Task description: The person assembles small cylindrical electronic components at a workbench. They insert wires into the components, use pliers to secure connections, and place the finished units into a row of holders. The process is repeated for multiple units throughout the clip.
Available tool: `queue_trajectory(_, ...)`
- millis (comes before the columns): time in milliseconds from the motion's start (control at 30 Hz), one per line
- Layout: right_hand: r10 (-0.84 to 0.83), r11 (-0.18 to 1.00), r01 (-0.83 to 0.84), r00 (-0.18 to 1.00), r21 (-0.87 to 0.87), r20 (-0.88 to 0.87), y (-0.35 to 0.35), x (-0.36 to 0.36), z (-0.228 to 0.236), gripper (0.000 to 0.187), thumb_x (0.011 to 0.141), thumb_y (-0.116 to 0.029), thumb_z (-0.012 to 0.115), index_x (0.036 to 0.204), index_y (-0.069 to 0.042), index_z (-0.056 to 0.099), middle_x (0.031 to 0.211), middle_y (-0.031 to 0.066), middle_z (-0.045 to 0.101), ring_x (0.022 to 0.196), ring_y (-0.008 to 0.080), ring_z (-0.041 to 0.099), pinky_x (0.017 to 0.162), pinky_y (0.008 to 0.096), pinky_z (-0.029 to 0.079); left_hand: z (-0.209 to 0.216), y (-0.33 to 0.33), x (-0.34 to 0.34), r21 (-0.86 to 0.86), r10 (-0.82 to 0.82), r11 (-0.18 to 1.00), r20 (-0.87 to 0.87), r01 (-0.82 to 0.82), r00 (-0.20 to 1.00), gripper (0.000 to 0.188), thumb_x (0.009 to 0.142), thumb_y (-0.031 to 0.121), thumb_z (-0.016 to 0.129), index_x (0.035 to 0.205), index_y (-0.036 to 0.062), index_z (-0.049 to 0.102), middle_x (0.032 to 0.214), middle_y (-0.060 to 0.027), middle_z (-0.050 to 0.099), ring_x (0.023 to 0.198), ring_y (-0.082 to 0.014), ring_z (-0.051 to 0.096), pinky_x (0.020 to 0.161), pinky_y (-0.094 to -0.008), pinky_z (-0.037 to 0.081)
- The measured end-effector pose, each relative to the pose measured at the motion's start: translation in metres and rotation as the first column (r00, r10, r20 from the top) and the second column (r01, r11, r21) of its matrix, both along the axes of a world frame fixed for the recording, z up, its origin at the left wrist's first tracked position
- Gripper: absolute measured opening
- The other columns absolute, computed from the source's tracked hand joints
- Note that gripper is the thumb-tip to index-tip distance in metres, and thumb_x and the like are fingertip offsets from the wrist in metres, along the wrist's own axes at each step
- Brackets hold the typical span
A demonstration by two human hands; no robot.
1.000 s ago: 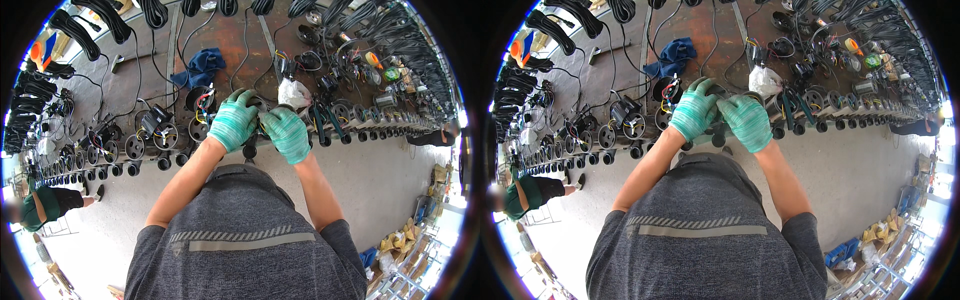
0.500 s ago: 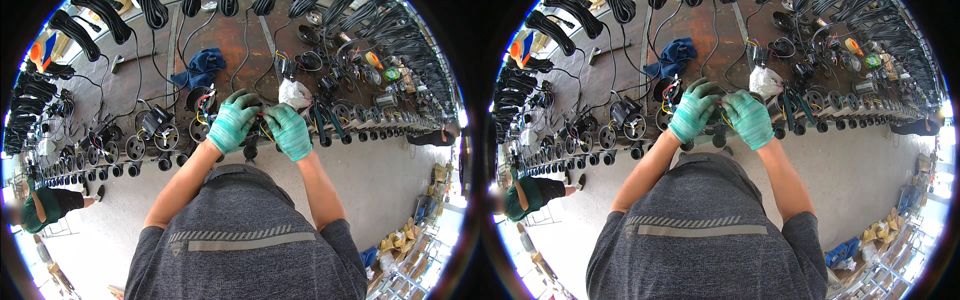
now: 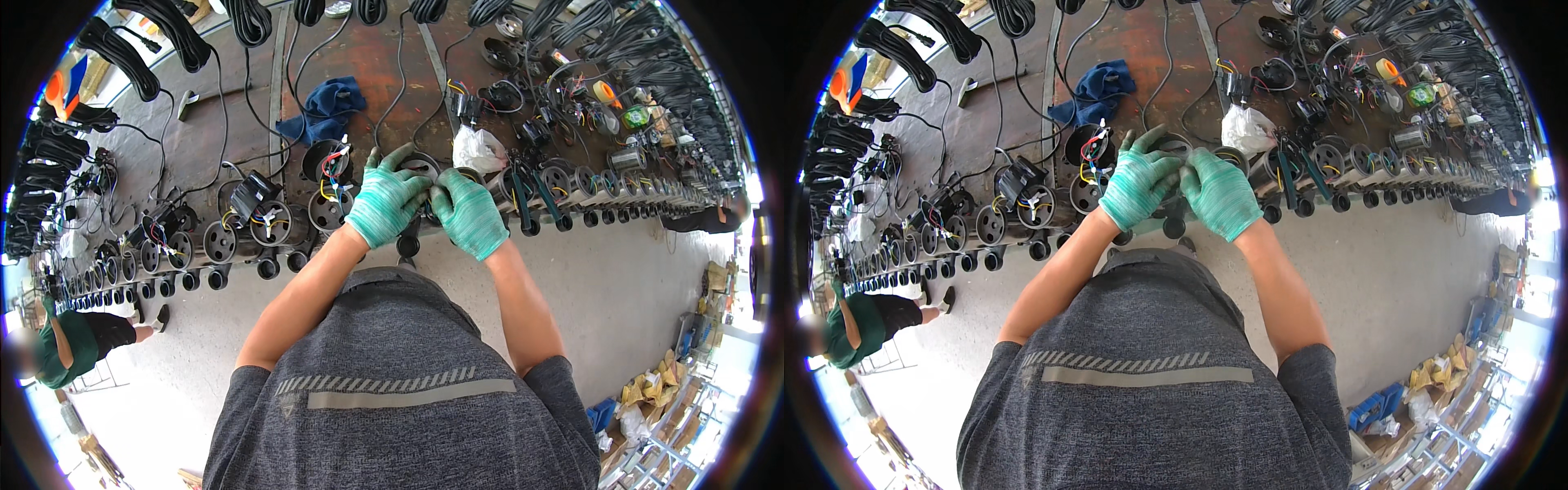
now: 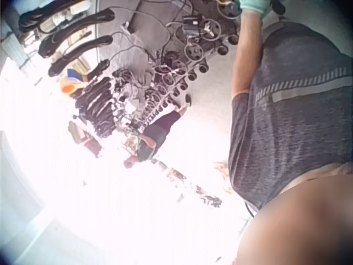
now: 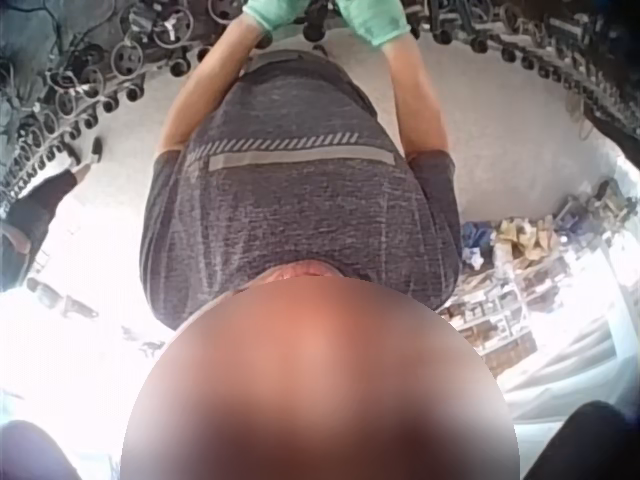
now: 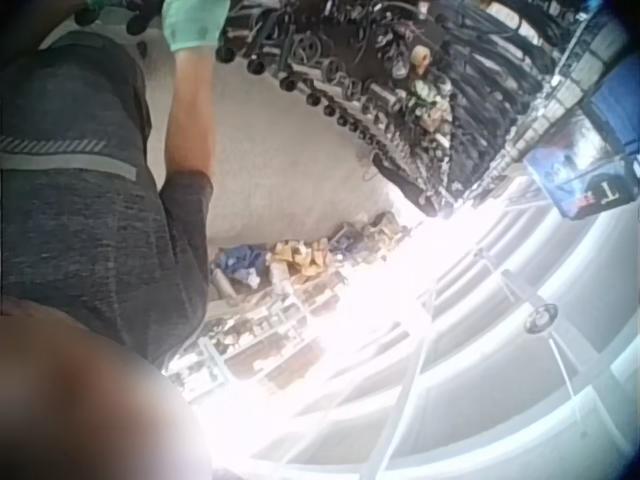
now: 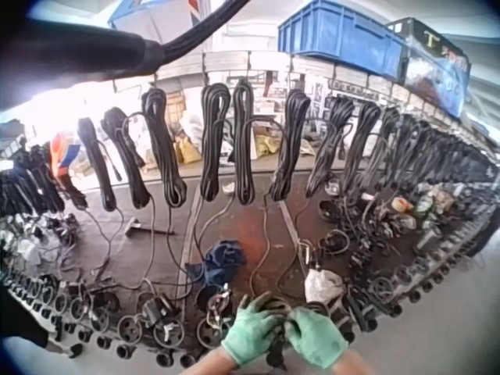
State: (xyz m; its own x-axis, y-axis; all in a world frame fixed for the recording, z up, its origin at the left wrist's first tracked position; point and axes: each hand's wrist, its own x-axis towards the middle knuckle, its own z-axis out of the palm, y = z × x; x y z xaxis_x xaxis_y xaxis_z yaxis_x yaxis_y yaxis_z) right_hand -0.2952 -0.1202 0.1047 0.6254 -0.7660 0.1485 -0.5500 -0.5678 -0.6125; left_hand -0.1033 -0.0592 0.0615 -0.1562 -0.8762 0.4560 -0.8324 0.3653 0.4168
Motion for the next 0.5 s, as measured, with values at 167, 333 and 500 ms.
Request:
queue_trajectory(167,-0.260,0.554,0.071,0.961,0.830,0.091,-0.013,-0.010,0.001,0.014,0.099,-0.015,0.065,0.102,-0.002,0.070,0.080,0.0156,0.069,0.072,0.0250,0.066,0.069,0.0371,0.054,0.001,-0.001,0.000,-0.022,-0.070,0.997,0.010,0.071,0.997,0.026,0.088,0.019,0.074,0.113,0.0160,0.078,0.116,-0.0050,0.075,0.142,-0.0377,0.051,0.123,-0.0657,0.021)
queue_trajectory(333,-0.199,0.905,0.093,0.955,0.414,0.220,-0.006,-0.024,-0.002,0.016,0.098,-0.010,0.065,0.111,-0.005,0.073,0.092,0.0100,0.071,0.081,0.0237,0.070,0.074,0.0385,0.056,0.000,-0.003,-0.002,-0.001,-0.065,0.998,-0.082,0.065,0.995,0.025,0.090,0.020,0.074,0.113,0.0153,0.078,0.114,-0.0053,0.075,0.141,-0.0374,0.052,0.121,-0.0655,0.023)
queue_trajectory(500,0.178,0.905,-0.172,0.984,-0.388,-0.021,-0.007,-0.021,0.015,0.022,0.090,-0.013,0.074,0.112,-0.008,0.072,0.104,0.0119,0.069,0.087,0.0326,0.071,0.075,0.0430,0.058,-0.001,-0.005,-0.001,0.017,-0.062,0.998,-0.091,0.064,0.994,0.025,0.091,0.021,0.074,0.115,0.0152,0.078,0.116,-0.0053,0.075,0.141,-0.0372,0.051,0.122,-0.0656,0.023)
